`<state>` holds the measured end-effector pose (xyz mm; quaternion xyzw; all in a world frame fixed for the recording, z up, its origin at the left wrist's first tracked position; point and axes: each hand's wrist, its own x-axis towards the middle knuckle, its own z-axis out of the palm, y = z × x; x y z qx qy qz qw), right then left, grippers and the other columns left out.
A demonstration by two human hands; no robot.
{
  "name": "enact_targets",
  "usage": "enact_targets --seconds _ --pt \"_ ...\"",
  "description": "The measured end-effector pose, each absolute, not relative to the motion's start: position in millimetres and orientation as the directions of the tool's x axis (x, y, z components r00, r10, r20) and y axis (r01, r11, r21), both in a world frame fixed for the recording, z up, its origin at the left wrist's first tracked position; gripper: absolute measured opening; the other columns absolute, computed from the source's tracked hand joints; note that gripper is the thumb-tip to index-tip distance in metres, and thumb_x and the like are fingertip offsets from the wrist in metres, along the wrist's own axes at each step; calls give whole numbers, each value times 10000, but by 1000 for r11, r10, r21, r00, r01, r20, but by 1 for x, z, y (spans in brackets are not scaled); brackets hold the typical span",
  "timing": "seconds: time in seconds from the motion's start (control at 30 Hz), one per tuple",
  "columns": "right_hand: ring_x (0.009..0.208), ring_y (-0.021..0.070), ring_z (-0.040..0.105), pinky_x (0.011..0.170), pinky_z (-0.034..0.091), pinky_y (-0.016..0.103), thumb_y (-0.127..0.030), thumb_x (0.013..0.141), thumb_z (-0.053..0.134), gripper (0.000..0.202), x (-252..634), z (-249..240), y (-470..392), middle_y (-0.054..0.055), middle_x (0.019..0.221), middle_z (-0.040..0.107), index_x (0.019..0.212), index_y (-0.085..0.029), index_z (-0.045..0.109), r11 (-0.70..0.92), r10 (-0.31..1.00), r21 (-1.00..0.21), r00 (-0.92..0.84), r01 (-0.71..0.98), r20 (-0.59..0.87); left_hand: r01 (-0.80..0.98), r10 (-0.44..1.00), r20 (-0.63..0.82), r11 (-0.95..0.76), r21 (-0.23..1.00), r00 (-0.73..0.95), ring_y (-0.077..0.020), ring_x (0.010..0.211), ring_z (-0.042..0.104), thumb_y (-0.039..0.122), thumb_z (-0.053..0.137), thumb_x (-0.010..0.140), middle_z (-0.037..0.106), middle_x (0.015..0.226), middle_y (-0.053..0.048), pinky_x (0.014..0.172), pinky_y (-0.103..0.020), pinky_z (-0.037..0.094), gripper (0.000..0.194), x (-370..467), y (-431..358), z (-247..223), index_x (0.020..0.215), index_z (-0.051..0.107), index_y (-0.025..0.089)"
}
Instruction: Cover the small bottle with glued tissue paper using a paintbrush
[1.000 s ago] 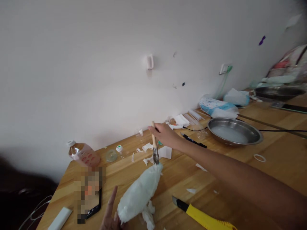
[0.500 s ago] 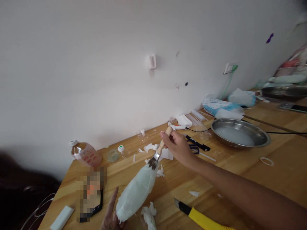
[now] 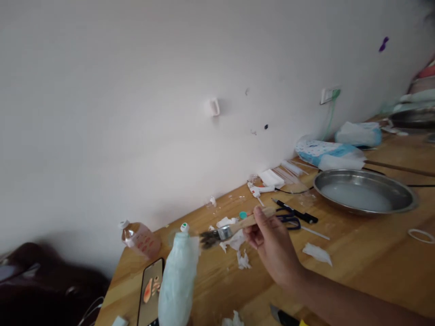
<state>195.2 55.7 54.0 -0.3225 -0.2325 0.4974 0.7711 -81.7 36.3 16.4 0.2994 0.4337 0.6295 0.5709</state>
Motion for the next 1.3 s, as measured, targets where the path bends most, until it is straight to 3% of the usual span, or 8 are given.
enact_targets --seconds 0.2,0.23,0.3,0.4,0.87,1.13,1.3 --pt "502 80 550 453 403 167 -503 707 813 409 160 64 50 -8 584 621 727 -159 592 238 953 -431 295 -871 -69 -534 976 -26 -96 840 -216 -231 1003 637 346 613 907 628 1196 -86 806 -436 565 333 -80 112 65 1200 589 188" --pt "512 82 556 457 405 167 -496 711 813 400 156 63 50 -7 589 622 730 -157 601 227 958 -420 278 -879 -63 -549 974 -22 -108 829 -225 -234 980 640 321 620 906 658 1165 -71 768 -409 568 242 -80 122 71 1137 618 248" --pt "510 81 551 460 399 169 -502 733 794 400 151 59 54 -1 582 618 707 -148 610 216 966 -435 255 -874 -33 -574 970 -7 -138 807 -243 -186 904 653 343 601 918 647 1127 -72 743 -366 573 294 -79 141 80 1166 600 186" --pt "494 72 526 470 388 173 -523 758 766 431 144 52 60 8 565 610 645 -140 602 205 968 -491 249 -846 -24 -609 965 -1 -165 776 -262 -188 906 654 355 599 918 643 1130 -72 748 -369 572 315 -78 165 91 1176 594 175" --pt "461 87 510 439 354 196 -586 688 785 488 135 28 70 32 575 626 678 -121 639 138 971 -646 232 -751 -63 -723 975 -69 -108 682 -211 -208 992 637 344 592 922 629 1206 -80 809 -393 562 273 -82 175 82 1171 608 234" --pt "506 74 502 484 402 182 -543 672 816 434 175 46 61 -4 599 613 704 -153 626 273 916 -630 397 -727 -62 -722 978 -52 -113 682 -202 -190 920 653 336 608 915 650 1129 -69 744 -358 570 271 -102 178 91 1155 607 209" --pt "510 83 499 467 390 189 -517 754 770 381 182 66 33 -4 598 595 778 -163 630 294 930 -620 368 -728 10 -699 981 -21 -124 704 -195 -204 938 652 346 607 914 645 1140 -69 764 -378 569 297 -95 181 90 1167 603 190"
